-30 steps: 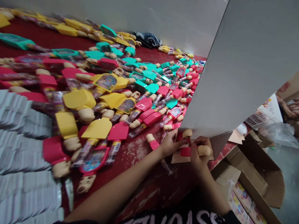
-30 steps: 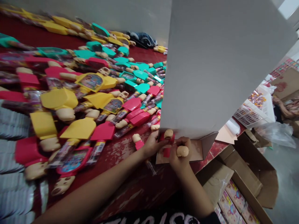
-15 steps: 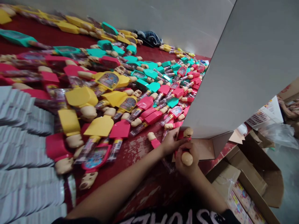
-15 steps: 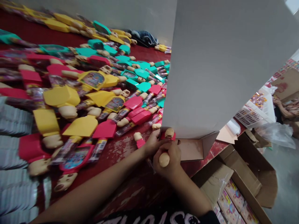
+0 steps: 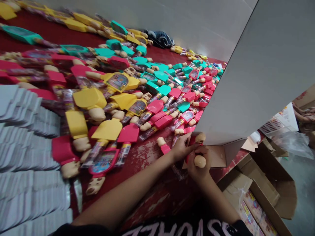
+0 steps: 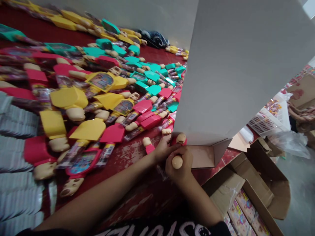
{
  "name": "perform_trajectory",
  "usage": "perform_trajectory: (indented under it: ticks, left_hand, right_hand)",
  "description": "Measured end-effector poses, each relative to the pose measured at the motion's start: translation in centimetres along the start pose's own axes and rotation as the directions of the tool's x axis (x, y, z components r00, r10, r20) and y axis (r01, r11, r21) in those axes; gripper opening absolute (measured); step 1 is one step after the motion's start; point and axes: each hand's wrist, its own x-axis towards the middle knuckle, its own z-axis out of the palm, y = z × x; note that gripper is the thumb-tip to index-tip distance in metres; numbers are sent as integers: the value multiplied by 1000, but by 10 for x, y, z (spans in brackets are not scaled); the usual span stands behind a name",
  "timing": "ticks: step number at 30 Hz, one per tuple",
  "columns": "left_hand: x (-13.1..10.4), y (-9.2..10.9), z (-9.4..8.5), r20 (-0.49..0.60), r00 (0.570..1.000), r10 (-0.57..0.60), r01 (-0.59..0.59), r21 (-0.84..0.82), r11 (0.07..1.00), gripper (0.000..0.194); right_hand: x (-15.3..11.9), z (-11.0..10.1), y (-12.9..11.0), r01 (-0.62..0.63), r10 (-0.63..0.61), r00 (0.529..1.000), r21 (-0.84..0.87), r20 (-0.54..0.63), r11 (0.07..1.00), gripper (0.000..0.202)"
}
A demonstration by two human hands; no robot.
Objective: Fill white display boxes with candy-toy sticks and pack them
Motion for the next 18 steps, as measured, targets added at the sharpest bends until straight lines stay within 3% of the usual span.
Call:
perform_trajectory:
  ticks: [6,13,18]
  left_hand:
    - [2,2,1,11,1000,22,-22,-30,999,56]
    - [5,-4,0,-29,995,101,-103,-129,986,52]
    - [1,7,-5,-21,986,168,-169,-151,974,69]
  right_hand:
    - [2,1,5,38,-55,993,-166,-102,985,18]
    - [12,9,27,41,-43,999,-130,-15,991,20]
    - [25,-3,26,145,-142,989,-219,30,965,38]
